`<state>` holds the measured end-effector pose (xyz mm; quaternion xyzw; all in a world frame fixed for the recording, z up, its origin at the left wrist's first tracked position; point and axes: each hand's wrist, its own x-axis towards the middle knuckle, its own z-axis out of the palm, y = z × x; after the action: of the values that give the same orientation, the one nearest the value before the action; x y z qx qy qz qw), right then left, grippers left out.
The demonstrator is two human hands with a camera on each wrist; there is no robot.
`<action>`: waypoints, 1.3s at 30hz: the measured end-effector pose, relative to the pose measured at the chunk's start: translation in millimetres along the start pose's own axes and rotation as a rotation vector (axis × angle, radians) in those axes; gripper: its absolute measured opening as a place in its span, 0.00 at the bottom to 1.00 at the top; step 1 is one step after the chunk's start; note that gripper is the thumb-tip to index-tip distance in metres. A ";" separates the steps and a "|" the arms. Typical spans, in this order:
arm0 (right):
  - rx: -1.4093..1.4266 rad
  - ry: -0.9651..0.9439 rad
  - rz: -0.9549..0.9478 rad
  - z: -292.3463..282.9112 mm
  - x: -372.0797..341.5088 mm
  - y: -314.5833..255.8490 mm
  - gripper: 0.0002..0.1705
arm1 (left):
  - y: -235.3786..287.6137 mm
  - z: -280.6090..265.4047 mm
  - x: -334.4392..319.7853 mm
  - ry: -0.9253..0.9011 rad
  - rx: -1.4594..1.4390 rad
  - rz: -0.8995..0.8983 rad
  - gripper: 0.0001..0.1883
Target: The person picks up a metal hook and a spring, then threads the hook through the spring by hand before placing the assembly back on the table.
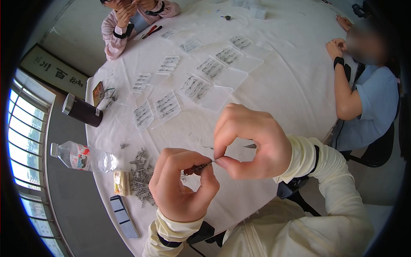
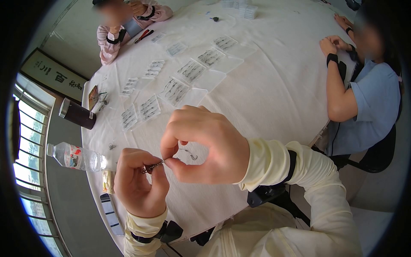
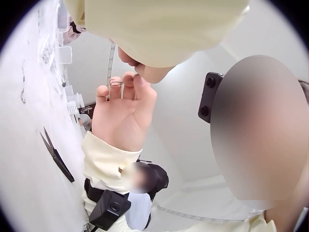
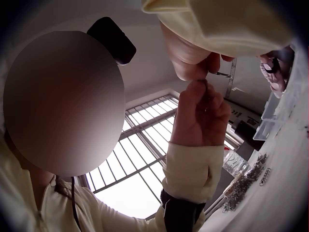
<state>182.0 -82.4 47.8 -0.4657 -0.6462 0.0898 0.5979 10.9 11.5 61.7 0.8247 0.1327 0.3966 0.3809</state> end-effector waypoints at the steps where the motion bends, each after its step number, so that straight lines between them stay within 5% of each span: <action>1: -0.029 0.004 -0.018 0.5 -0.1 0.1 0.13 | -0.3 0.5 -0.3 -0.001 0.000 0.000 0.11; 17: -0.055 -0.003 -0.033 -10.2 2.3 4.3 0.09 | -12.1 -6.8 6.4 0.020 0.038 0.046 0.10; 24: -0.110 -0.235 0.219 -26.0 -7.4 31.4 0.05 | -33.7 -22.2 -4.3 -0.085 0.123 -0.061 0.06; 32: -0.582 -0.655 -0.245 -5.4 -12.8 50.3 0.10 | -49.2 -43.3 -36.7 -0.062 0.122 -0.119 0.06; 39: -0.605 -0.712 -0.415 -5.6 -0.9 74.3 0.07 | -57.9 -55.6 -39.7 0.141 0.166 -0.050 0.06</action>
<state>223.5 -44.6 -1.2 -0.4204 -0.8858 -0.0690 0.1841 -52.0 58.9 19.3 0.8199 0.2121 0.4314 0.3109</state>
